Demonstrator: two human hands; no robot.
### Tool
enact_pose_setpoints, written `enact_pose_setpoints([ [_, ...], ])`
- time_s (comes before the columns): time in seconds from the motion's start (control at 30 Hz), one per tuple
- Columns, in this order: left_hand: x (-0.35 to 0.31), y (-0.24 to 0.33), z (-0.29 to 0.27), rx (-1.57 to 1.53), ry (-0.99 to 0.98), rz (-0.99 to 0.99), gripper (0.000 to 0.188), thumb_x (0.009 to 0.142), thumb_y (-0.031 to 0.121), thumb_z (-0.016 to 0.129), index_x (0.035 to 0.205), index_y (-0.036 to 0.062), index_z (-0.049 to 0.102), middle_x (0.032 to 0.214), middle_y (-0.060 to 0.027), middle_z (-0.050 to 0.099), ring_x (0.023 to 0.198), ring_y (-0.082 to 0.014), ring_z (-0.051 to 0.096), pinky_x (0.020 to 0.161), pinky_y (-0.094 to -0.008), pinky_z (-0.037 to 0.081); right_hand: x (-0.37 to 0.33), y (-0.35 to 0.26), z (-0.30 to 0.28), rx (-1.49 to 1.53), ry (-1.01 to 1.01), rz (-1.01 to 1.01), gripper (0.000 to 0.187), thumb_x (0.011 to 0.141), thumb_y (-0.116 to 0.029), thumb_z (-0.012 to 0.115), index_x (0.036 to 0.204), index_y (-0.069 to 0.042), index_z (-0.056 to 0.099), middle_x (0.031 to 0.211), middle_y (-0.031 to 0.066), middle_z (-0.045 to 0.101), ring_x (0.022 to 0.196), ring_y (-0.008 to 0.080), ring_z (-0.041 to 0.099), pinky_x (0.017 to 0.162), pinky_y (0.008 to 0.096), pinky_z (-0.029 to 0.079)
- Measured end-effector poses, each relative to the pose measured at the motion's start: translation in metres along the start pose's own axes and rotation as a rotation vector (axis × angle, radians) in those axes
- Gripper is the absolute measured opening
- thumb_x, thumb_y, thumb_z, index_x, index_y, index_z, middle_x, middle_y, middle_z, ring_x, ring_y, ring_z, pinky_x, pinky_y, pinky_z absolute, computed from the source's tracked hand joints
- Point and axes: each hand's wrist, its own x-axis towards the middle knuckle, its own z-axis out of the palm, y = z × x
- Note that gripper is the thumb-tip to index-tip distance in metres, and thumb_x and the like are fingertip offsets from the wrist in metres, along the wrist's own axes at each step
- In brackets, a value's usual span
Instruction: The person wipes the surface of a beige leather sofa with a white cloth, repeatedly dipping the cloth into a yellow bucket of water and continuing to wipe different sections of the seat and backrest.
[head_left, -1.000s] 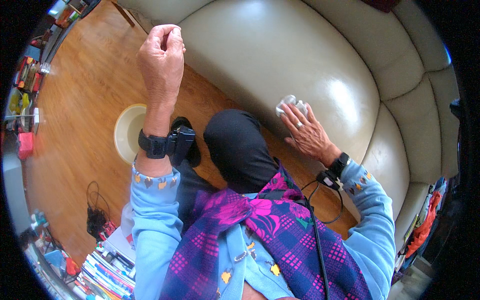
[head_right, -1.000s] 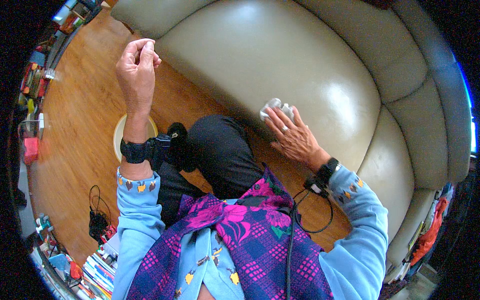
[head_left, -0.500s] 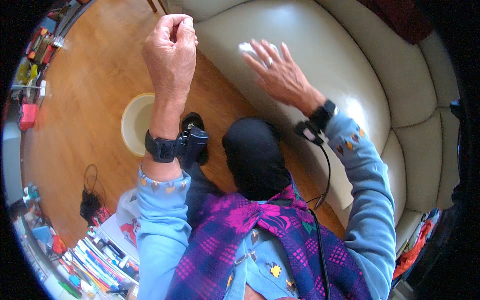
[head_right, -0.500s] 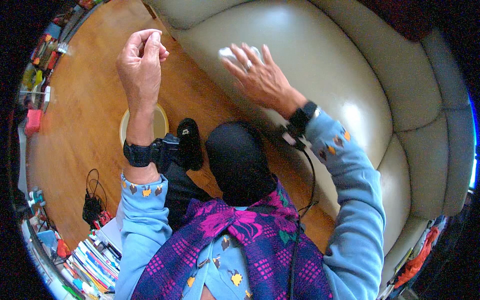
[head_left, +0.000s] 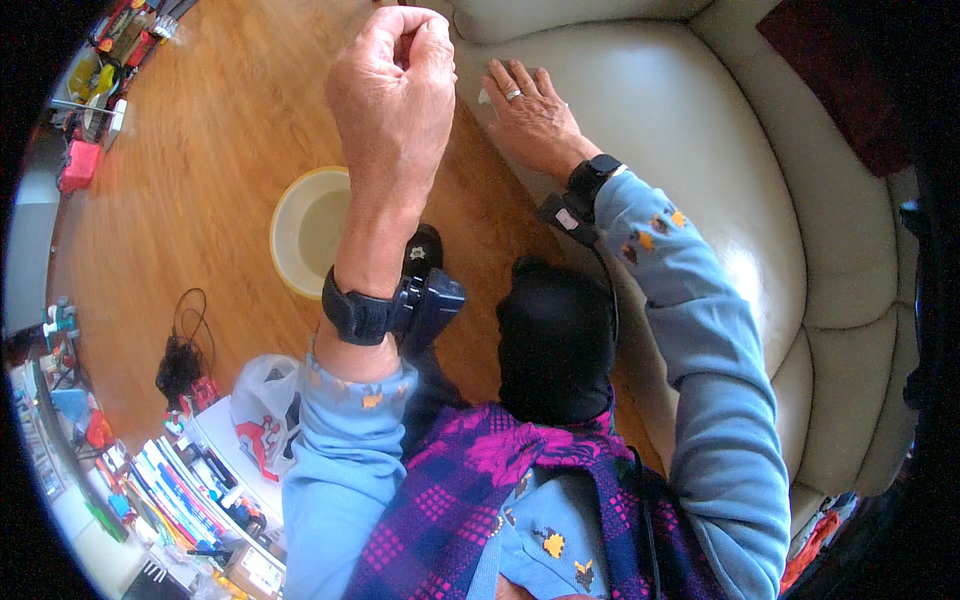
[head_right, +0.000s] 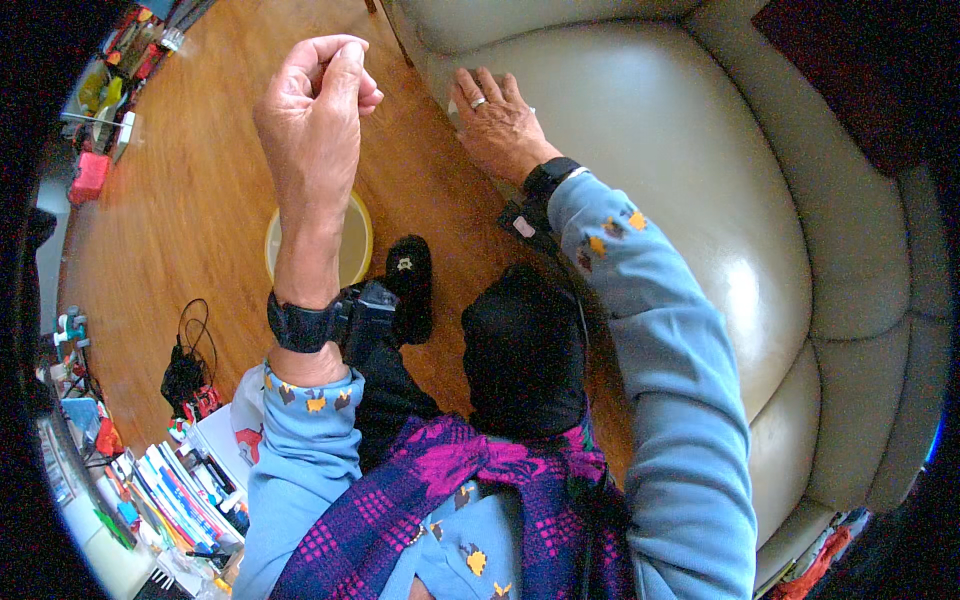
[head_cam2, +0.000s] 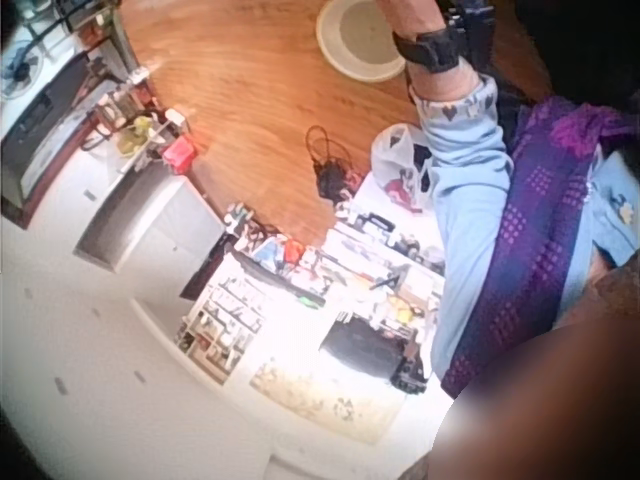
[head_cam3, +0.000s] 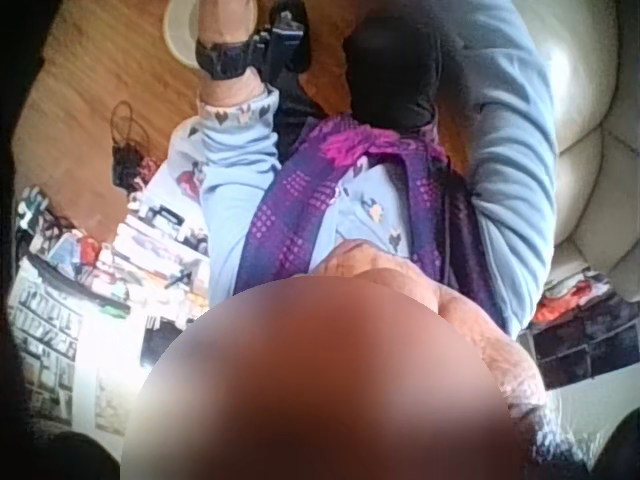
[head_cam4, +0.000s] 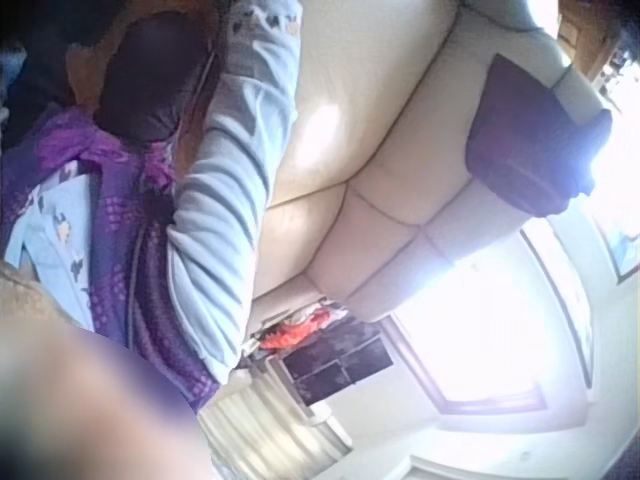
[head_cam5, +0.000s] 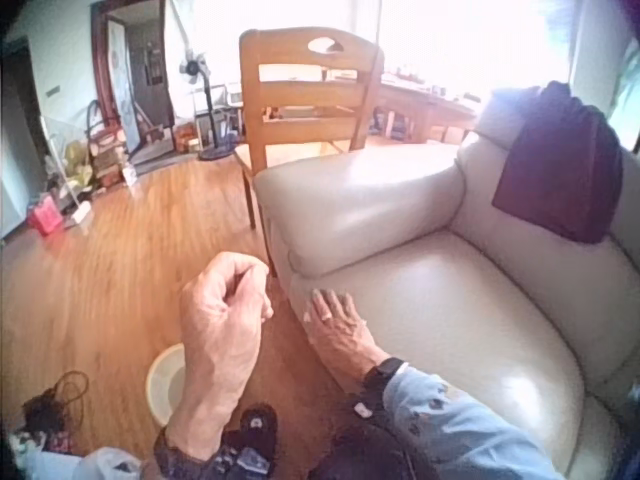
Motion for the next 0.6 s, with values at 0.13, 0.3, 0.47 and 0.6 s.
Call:
enact_pose_setpoints([
  [0.13,-0.003,0.002,-0.002,0.045,-0.017,-0.034,0.014,0.094,0.015,0.062,0.092,0.0019,0.067,0.068,0.0009,0.061,0.063,-0.0059,0.057,0.060,-0.0213,0.049,-0.029,0.011,-0.024,-0.135,-0.163,-0.201,0.056,0.094,-0.036,0.055,0.141,-0.008,0.047,0.155,0.0127,0.034,0.142,0.0293,0.032,0.113,0.0494,0.029],
  [0.3,0.006,0.001,-0.013,0.007,0.051,-0.025,0.015,0.094,0.016,0.063,0.091,0.0021,0.068,0.069,-0.0001,0.062,0.063,-0.0066,0.059,0.060,-0.0220,0.050,-0.092,0.013,-0.069,0.014,-0.380,-0.256,0.065,0.092,-0.031,0.062,0.147,-0.007,0.038,0.160,0.0101,0.025,0.147,0.0263,0.024,0.121,0.0468,0.021],
  [0.47,0.015,-0.002,-0.039,0.044,0.125,-0.003,0.016,0.093,0.017,0.062,0.089,0.0024,0.068,0.069,-0.0012,0.064,0.064,-0.0079,0.061,0.060,-0.0227,0.051,-0.148,0.015,-0.101,0.041,-0.413,-0.276,0.057,0.096,-0.033,0.054,0.146,-0.009,0.041,0.160,0.0081,0.026,0.146,0.0243,0.026,0.121,0.0471,0.020],
  [0.6,0.018,0.005,-0.057,0.035,0.175,0.036,0.017,0.094,0.016,0.058,0.086,0.0031,0.065,0.063,-0.0020,0.060,0.058,-0.0101,0.058,0.054,-0.0250,0.047,-0.177,0.018,-0.127,0.077,-0.494,-0.257,0.053,0.097,-0.030,0.050,0.145,-0.007,0.041,0.159,0.0089,0.026,0.146,0.0247,0.027,0.120,0.0484,0.021],
])
